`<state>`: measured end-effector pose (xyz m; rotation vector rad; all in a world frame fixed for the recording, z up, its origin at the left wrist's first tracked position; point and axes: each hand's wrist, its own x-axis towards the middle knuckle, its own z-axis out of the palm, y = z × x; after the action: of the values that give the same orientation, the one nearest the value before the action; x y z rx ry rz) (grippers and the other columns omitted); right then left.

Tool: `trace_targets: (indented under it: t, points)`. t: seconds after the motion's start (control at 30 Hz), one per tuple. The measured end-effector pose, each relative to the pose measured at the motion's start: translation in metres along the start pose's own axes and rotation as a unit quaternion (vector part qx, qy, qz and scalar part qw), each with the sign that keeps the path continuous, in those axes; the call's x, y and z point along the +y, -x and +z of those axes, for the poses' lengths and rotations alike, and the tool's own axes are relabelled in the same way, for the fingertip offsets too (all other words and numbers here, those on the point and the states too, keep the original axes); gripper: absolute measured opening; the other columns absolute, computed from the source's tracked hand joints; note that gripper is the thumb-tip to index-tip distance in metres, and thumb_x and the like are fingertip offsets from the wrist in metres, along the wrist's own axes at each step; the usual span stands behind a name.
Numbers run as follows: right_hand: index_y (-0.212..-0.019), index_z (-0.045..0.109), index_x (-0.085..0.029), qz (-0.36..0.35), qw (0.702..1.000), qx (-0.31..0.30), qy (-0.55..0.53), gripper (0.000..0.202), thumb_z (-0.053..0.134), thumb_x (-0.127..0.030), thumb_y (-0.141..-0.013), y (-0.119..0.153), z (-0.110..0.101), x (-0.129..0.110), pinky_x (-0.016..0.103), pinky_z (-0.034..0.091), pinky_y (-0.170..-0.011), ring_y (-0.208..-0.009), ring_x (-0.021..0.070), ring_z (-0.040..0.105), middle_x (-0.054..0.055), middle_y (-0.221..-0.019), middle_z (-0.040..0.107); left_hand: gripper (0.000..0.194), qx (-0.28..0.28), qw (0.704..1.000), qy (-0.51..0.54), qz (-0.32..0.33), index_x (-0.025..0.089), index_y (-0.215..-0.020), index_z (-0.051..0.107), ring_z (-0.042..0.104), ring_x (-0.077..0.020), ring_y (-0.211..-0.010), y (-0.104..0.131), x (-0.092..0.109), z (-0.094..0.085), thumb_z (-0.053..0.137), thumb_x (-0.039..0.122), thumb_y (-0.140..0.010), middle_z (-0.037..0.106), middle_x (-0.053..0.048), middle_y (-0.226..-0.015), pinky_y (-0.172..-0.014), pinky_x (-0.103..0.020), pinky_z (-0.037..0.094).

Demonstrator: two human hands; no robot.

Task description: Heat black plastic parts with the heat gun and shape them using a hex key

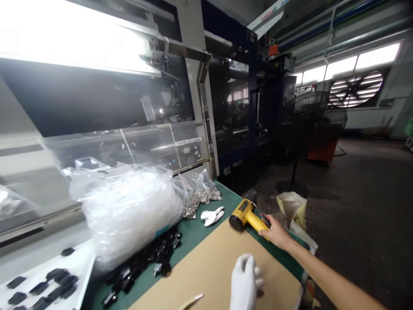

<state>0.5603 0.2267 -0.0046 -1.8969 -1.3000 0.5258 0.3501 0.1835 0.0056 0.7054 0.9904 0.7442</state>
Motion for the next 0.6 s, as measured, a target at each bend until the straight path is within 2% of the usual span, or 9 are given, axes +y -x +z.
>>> trace_targets:
  t: [0.07, 0.13, 0.2, 0.27, 0.37, 0.43, 0.5, 0.6]
  points:
    - [-0.127, 0.062, -0.017, -0.005, 1.000, 0.009, -0.028, 0.034, 0.066, -0.034, -0.098, 0.016, 0.005, 0.000, 0.048, 0.057, -0.093, -0.109, 0.0255, 0.066, 0.010, -0.127, 0.065, 0.051, -0.014, 1.000, 0.024, 0.000, 0.022, -0.080, 0.048, 0.035, -0.0051, -0.038, -0.016, 0.009, 0.015, 0.080, 0.062, -0.069, 0.037, 0.011, -0.053, -0.041, -0.018, 0.026]
    - [-0.125, 0.063, -0.016, -0.011, 0.998, 0.017, -0.057, 0.034, 0.069, -0.032, -0.096, 0.036, 0.011, 0.000, 0.050, 0.055, -0.096, -0.109, 0.0257, 0.067, 0.009, -0.124, 0.067, 0.047, -0.021, 0.999, 0.049, 0.000, 0.022, -0.076, 0.047, 0.036, -0.0054, -0.038, -0.026, 0.015, 0.026, 0.080, 0.055, -0.073, 0.035, 0.011, -0.052, -0.041, -0.018, 0.029]
    - [-0.124, 0.062, -0.016, -0.017, 0.996, 0.022, -0.088, 0.037, 0.073, -0.028, -0.091, 0.058, 0.016, -0.003, 0.049, 0.054, -0.100, -0.111, 0.0268, 0.068, 0.010, -0.122, 0.070, 0.039, -0.023, 0.997, 0.069, 0.000, 0.019, -0.079, 0.054, 0.050, -0.0100, -0.044, -0.029, 0.015, 0.035, 0.079, 0.050, -0.076, 0.047, 0.006, -0.056, -0.046, -0.022, 0.040]
    - [-0.123, 0.061, -0.018, -0.022, 0.993, 0.027, -0.114, 0.041, 0.074, -0.026, -0.085, 0.081, 0.022, -0.012, 0.047, 0.053, -0.102, -0.114, 0.0285, 0.068, 0.011, -0.121, 0.072, 0.033, -0.020, 0.996, 0.090, 0.007, 0.017, -0.088, 0.062, 0.065, -0.0182, -0.060, -0.027, 0.010, 0.042, 0.077, 0.045, -0.079, 0.062, -0.002, -0.068, -0.057, -0.028, 0.052]
    - [-0.123, 0.059, -0.020, -0.022, 0.990, 0.035, -0.136, 0.043, 0.070, -0.028, -0.083, 0.114, 0.031, -0.030, 0.044, 0.053, -0.104, -0.119, 0.0308, 0.067, 0.012, -0.124, 0.072, 0.028, -0.002, 0.992, 0.124, 0.028, 0.017, -0.091, 0.065, 0.073, -0.0267, -0.081, -0.015, 0.005, 0.047, 0.077, 0.039, -0.079, 0.069, -0.006, -0.077, -0.074, -0.034, 0.057]
    - [-0.127, 0.056, -0.018, -0.019, 0.989, 0.035, -0.144, 0.046, 0.067, -0.031, -0.084, 0.136, 0.036, -0.043, 0.044, 0.052, -0.106, -0.123, 0.0315, 0.065, 0.014, -0.127, 0.070, 0.026, 0.004, 0.990, 0.140, 0.034, 0.018, -0.087, 0.067, 0.073, -0.0283, -0.085, -0.001, 0.009, 0.041, 0.080, 0.036, -0.075, 0.070, -0.006, -0.076, -0.078, -0.035, 0.057]
    - [-0.132, 0.053, -0.017, -0.018, 0.987, 0.025, -0.155, 0.050, 0.066, -0.037, -0.088, 0.157, 0.036, -0.057, 0.041, 0.052, -0.105, -0.124, 0.0305, 0.064, 0.015, -0.131, 0.068, 0.024, -0.002, 0.988, 0.148, 0.038, 0.016, -0.087, 0.068, 0.072, -0.0273, -0.084, 0.019, 0.019, 0.023, 0.080, 0.032, -0.073, 0.072, -0.007, -0.079, -0.080, -0.035, 0.057]
    - [-0.133, 0.052, -0.021, -0.049, 0.980, 0.013, -0.192, 0.044, 0.058, -0.044, -0.096, 0.180, 0.028, -0.080, 0.036, 0.053, -0.101, -0.120, 0.0276, 0.065, 0.013, -0.129, 0.068, 0.022, -0.015, 0.987, 0.151, 0.047, 0.015, -0.090, 0.070, 0.070, -0.0232, -0.079, 0.060, 0.043, -0.026, 0.077, 0.029, -0.075, 0.073, -0.008, -0.084, -0.075, -0.033, 0.055]
